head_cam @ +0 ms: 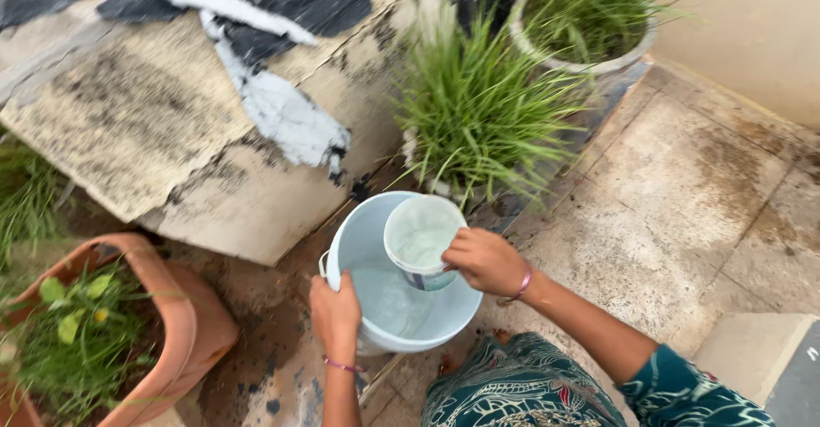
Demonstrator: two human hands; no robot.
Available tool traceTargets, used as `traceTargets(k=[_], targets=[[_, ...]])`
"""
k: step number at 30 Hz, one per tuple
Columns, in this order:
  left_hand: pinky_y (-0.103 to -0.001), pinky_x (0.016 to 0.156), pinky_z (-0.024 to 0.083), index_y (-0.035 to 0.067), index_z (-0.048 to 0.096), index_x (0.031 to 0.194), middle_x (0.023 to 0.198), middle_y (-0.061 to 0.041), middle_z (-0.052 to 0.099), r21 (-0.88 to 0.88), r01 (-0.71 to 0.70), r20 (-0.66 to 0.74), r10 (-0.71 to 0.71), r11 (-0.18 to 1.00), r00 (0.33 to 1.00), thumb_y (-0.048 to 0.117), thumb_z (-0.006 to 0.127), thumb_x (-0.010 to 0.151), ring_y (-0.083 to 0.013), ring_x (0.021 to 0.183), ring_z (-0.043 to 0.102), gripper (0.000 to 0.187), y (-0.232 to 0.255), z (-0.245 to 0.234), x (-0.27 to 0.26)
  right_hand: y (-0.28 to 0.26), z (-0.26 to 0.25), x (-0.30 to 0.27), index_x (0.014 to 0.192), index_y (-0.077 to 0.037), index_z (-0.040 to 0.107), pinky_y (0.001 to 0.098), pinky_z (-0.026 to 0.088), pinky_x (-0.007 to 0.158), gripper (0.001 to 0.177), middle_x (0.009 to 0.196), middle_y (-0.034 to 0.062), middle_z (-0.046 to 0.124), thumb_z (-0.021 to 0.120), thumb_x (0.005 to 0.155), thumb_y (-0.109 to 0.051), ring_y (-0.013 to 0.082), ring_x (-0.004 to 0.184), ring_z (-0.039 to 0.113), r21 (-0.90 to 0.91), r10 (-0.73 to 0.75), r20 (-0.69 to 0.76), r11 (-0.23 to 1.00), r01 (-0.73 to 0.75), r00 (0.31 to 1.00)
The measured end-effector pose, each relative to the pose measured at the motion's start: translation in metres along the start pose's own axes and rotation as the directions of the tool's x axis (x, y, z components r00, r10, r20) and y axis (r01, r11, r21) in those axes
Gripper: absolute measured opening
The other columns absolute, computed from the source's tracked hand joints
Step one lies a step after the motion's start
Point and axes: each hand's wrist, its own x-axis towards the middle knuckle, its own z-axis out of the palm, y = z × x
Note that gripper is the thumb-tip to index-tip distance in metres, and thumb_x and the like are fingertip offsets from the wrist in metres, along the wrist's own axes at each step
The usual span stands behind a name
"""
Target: The person pours water from a large bucket into several potted plants on a balcony using a small cup to transport the water.
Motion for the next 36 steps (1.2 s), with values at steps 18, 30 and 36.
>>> traceTargets(k=[18,30,36], targets=[[-0.056,0.089,0.054,-0.005,0.073,0.114,0.104,-0.03,0.073,0.101,0.226,-0.306,-0.186,0.969,0.934,0.042,0.079,0.084,-0.0476,0.097,0.07,0.056,-0.087,0.089,0.041,0.289,-0.339,-0.043,0.097,-0.012,0.075,0.0406,0.056,0.078,0.015,0.093,0.0077,0.073,0.074,0.083,-0.018,0.0256,0.094,0.067,-0.489,0.33,0.086,0.836,-0.249,0.94],[-0.048,0.094,0.056,-0.02,0.069,0.112,0.103,-0.035,0.074,0.055,0.228,-0.386,-0.19,0.972,0.903,0.029,0.084,0.083,-0.0406,0.095,0.074,0.059,-0.087,0.082,0.057,0.465,-0.351,-0.015,0.111,-0.013,0.077,0.043,0.059,0.084,0.029,0.098,0.0143,0.077,0.074,0.085,-0.026,0.0302,0.092,0.074,-0.527,0.557,0.379,0.786,-0.322,0.739],[-0.048,0.093,0.055,-0.02,0.069,0.111,0.103,-0.036,0.073,0.094,0.323,-0.424,-0.256,0.942,0.869,0.029,0.085,0.082,-0.0438,0.095,0.073,0.059,-0.086,0.082,0.052,0.49,-0.342,0.004,0.115,-0.019,0.077,0.0427,0.06,0.084,0.035,0.1,0.0126,0.079,0.073,0.082,-0.029,0.0303,0.091,0.076,-0.585,0.602,0.435,0.754,-0.298,0.669]])
